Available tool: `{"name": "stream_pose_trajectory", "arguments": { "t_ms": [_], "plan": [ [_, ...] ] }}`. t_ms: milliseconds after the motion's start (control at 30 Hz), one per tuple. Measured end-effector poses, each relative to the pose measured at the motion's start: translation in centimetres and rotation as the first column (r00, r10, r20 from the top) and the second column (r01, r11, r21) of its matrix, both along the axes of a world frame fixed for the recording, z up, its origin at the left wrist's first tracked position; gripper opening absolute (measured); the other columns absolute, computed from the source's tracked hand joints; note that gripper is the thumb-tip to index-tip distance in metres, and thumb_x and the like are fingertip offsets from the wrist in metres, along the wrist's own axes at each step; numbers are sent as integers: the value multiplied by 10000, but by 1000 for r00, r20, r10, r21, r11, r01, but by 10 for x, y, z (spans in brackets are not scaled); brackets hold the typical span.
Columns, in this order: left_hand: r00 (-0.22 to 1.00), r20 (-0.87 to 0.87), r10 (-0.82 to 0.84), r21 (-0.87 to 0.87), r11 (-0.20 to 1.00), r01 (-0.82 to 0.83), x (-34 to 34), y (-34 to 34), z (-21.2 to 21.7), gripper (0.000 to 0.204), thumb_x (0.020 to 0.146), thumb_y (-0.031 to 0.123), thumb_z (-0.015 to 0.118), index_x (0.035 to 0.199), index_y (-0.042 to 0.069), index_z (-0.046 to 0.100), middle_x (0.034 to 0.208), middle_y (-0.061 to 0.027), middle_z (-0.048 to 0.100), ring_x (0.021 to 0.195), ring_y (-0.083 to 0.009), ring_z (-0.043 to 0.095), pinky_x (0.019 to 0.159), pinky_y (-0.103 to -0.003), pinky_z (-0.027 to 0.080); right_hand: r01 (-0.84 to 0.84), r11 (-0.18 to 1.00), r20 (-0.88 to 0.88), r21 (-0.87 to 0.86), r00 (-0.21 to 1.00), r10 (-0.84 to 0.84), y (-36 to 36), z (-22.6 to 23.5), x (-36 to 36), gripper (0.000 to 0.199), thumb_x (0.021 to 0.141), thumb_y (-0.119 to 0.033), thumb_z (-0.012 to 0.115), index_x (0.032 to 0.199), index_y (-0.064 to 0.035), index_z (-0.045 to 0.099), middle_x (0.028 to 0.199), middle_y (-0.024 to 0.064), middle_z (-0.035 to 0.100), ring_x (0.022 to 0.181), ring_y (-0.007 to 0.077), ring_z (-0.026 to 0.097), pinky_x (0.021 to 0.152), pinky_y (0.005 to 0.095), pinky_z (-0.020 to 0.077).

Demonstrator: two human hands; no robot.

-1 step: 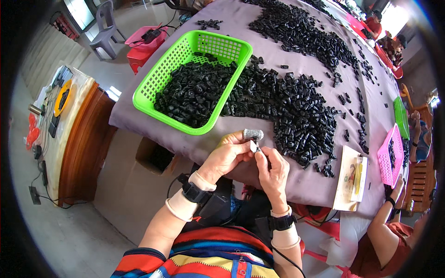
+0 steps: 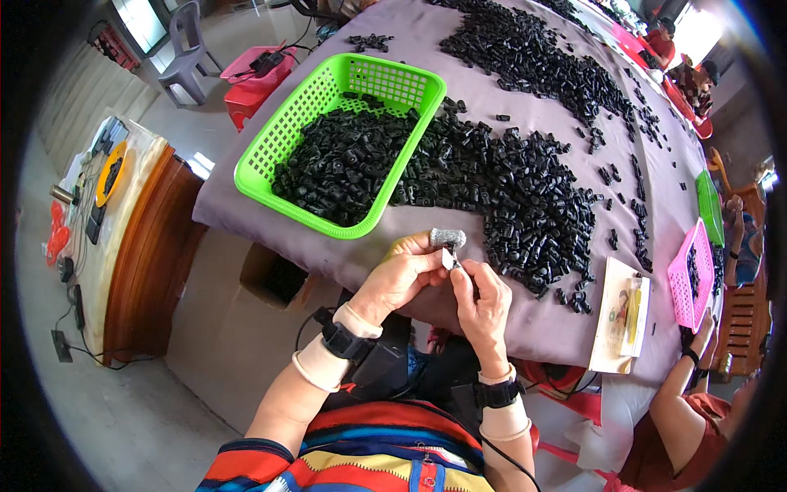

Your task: Manually assembling small black plastic components by hand at a workstation.

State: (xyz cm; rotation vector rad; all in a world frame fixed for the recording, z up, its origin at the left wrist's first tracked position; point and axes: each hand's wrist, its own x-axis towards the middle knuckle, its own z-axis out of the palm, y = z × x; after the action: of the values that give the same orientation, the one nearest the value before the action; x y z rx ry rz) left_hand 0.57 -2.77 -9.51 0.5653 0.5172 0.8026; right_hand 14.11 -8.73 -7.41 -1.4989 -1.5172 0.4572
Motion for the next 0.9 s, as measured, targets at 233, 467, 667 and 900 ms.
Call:
{"name": "stream_pose_trajectory", "arguments": {
  "t_ms": [233,467,667,900],
  "plan": [
    [999,-17,-36,-60,998,35,-1,3,1,227,897,83,505,1106,57,591,789,22,594,645,-53,525,601,-170,427,15,1000,12,-16,1000,-15,1,1,1,108,786,-117,635,834,-26,600,699,109,586,580,255,571,541,313,447],
    [998,28,-64,-67,996,66,-5,5,-5,248,872,110,550,1109,49,590,841,14,618,722,-65,559,643,-182,443,1,1000,36,10,999,-1,2,-1,1,124,783,-120,638,862,-31,603,724,108,593,593,266,579,541,318,452],
    [997,41,-73,-83,994,76,-5,4,-2,246,871,105,537,1103,42,590,842,12,615,721,-67,558,645,-184,445,-9,1000,44,16,999,8,3,-2,1,140,779,-120,645,876,-30,602,723,103,594,593,264,582,538,319,452],
    [997,17,-75,-93,993,76,-4,5,0,225,883,93,509,1084,37,592,823,6,608,685,-66,546,625,-187,444,-3,999,71,33,997,1,4,-4,2,145,776,-120,648,877,-29,601,719,102,592,586,262,580,529,316,451]
  ]
}}
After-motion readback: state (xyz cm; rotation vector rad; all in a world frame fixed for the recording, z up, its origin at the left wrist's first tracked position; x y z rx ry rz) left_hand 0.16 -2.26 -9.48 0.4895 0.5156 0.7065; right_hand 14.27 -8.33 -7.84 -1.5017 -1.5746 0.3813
